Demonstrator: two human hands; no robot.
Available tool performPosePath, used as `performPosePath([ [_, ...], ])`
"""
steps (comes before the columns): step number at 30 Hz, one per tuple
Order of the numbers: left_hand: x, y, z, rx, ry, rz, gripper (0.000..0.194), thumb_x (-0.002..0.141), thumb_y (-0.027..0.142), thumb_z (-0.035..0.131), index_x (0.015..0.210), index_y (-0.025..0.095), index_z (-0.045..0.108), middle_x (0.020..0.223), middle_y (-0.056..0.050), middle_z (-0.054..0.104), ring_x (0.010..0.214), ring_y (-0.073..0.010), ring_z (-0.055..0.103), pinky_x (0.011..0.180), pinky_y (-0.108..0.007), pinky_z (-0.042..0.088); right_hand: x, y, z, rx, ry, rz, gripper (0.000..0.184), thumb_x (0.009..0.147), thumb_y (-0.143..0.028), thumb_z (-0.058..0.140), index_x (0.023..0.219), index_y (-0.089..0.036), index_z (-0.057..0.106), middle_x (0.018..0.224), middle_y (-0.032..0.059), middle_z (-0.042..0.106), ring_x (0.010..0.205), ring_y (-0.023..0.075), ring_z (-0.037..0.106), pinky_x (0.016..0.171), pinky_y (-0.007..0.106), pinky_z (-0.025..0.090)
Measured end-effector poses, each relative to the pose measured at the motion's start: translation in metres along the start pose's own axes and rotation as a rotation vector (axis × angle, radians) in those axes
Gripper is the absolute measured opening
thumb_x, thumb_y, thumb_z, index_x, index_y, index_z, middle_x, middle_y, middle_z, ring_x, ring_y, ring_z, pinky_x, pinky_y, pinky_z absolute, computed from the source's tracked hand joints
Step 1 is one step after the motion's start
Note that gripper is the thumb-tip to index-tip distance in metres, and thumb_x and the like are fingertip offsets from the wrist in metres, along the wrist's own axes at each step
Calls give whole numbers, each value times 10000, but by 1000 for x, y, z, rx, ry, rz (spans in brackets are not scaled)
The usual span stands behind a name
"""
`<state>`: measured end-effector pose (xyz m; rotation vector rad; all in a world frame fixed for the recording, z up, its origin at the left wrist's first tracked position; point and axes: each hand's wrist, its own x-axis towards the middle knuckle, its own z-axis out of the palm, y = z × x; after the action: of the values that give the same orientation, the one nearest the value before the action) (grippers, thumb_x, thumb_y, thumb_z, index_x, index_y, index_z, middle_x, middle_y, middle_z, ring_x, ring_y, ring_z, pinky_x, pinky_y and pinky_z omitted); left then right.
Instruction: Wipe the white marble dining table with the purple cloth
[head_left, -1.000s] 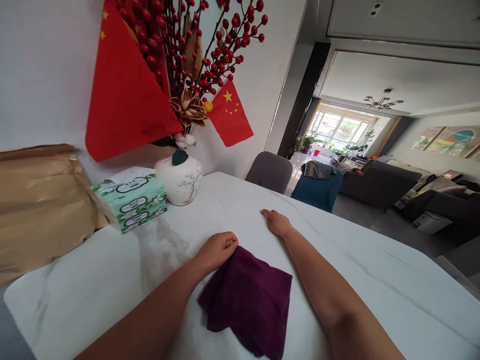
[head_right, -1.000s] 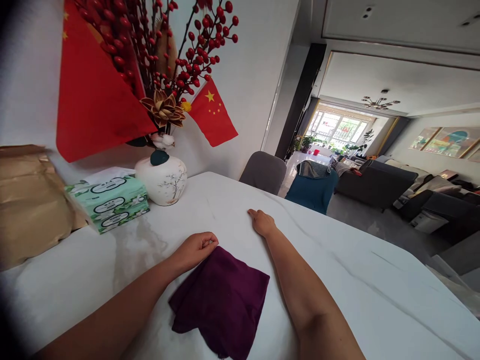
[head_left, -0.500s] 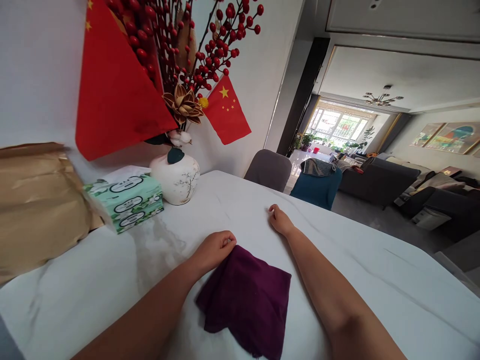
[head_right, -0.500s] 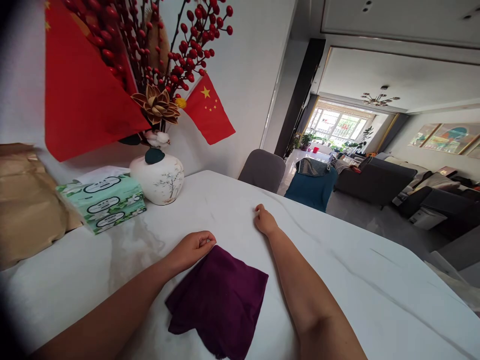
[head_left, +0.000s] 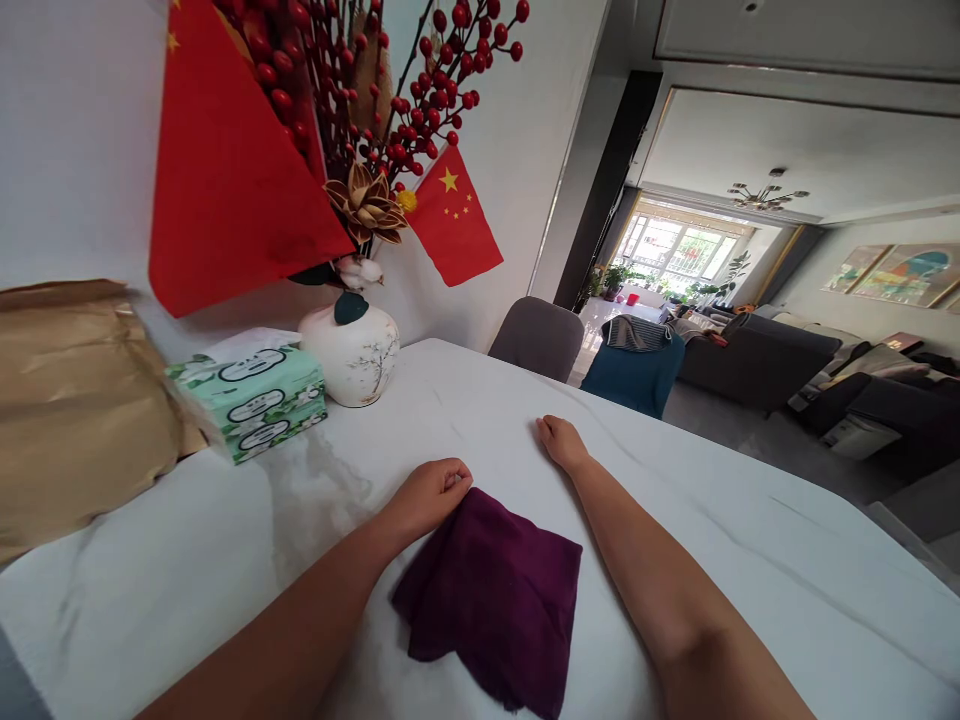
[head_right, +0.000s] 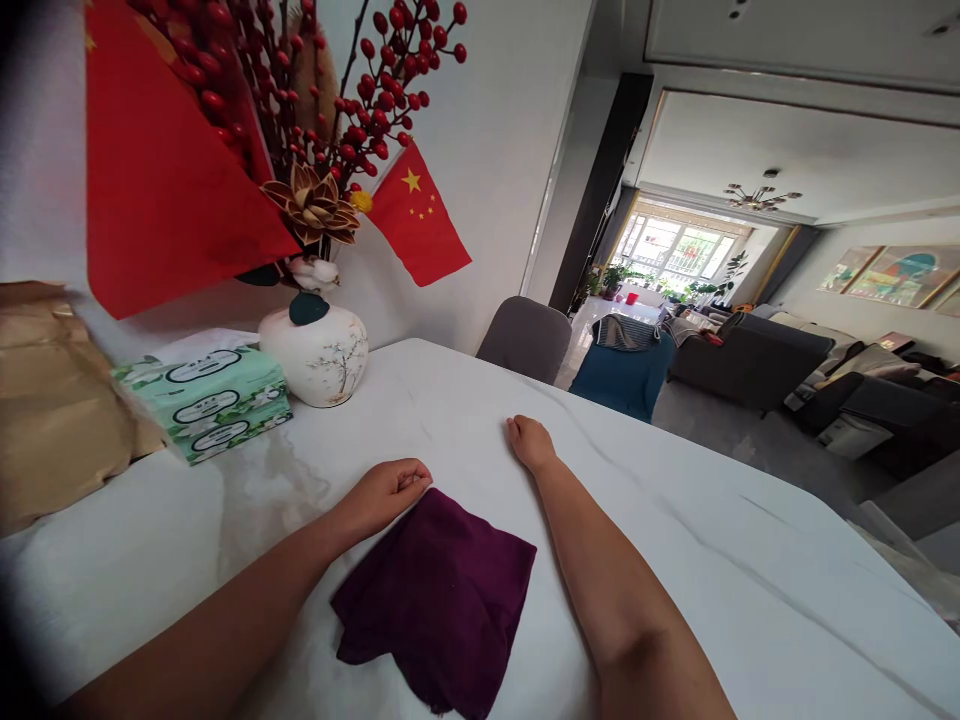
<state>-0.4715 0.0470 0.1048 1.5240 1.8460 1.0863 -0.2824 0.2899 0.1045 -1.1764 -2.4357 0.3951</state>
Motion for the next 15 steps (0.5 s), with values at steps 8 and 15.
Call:
performPosePath([
  [8, 5, -4, 0, -18, 56, 8, 322, 815, 487, 512, 823, 202, 662, 626, 42, 461, 620, -158, 423, 614, -301, 305, -24, -31, -21, -7, 15, -112, 169, 1045, -288, 350, 961, -243, 490, 894, 33, 643, 778, 196, 557, 718, 323, 405],
  [15, 6, -6, 0, -17, 51, 51, 314, 819, 464, 476, 835, 203, 650, 635, 40, 475, 623, -162, 425, 622, -302, 300, -97, -106, -48, -55, -143, -458, 270, 970, -283, 547, 1231, -217, 566, 1216, 112, 648, 1002, 237, 633, 915, 390, 504],
])
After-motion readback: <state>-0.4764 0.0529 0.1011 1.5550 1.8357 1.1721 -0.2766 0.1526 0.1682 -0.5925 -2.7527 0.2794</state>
